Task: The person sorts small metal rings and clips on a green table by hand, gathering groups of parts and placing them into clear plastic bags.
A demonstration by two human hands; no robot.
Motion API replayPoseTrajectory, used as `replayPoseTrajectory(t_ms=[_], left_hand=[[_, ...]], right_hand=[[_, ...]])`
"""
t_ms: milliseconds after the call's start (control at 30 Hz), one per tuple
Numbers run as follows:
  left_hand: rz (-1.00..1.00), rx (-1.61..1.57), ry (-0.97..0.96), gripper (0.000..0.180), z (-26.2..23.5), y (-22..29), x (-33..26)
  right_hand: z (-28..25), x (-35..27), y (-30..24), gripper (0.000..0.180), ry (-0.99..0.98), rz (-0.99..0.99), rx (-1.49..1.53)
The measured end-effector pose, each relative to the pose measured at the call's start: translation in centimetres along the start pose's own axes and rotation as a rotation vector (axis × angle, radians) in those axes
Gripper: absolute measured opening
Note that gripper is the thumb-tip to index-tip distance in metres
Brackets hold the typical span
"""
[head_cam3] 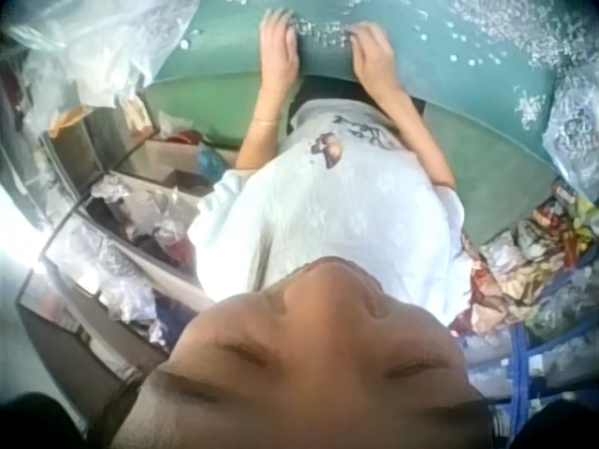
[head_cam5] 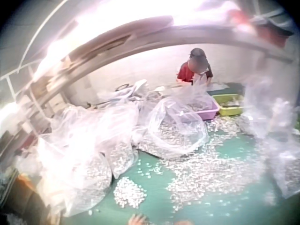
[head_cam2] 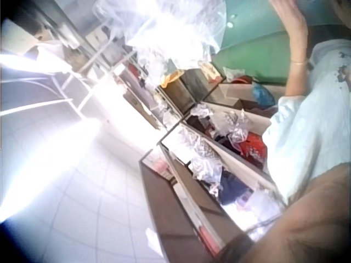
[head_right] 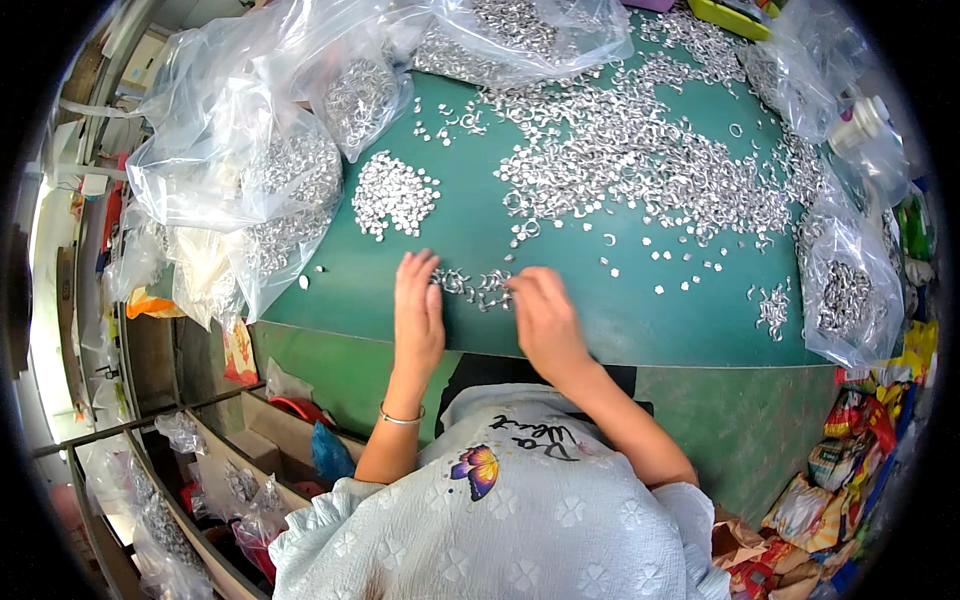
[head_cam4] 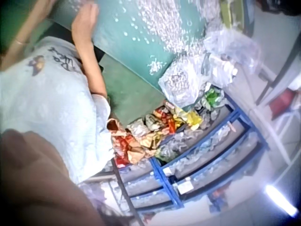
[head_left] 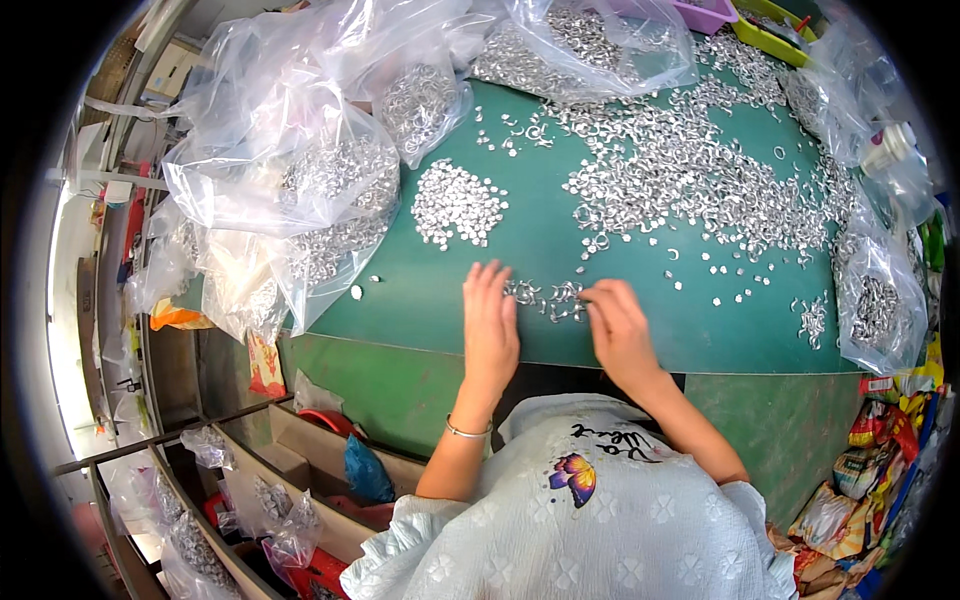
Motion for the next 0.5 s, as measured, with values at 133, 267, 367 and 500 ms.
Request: replayPoseTrajectory(t_ms=[133,267,367,500], left_hand=[[0.111,-0.075,-0.137,0.038,0.6,1.3,-0.4],[0.050,-0.405,-0.028,0.044,0.5,1.4,-0.9],[-0.072,-0.645,0.181,0.046,-0.3,-0.4,-2.4],[0.016,-0.211,0.016,0.067,-1.1,0.7,-3.0]], right_hand=[[0.4,0.3,-0.4,0.030,-0.022,0.027,-0.069],[2.1,1.1,-1.4,0.031,-0.108,-0.009,0.110],[1.2,1.3,-1.1,0.030,-0.139,-0.006,0.176],[2.1,1.9,-2.1,0.027,-0.196,-0.024,0.211]])
Point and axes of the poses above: each hand's wrist, its own x-axis towards the middle knuckle, its own z-axis out of the palm, y = z × x, the point moved 2 cm from there along x, towards the middle knuckle, and after that the axes turned 10 degrees about -y, right-handed, at the moved point
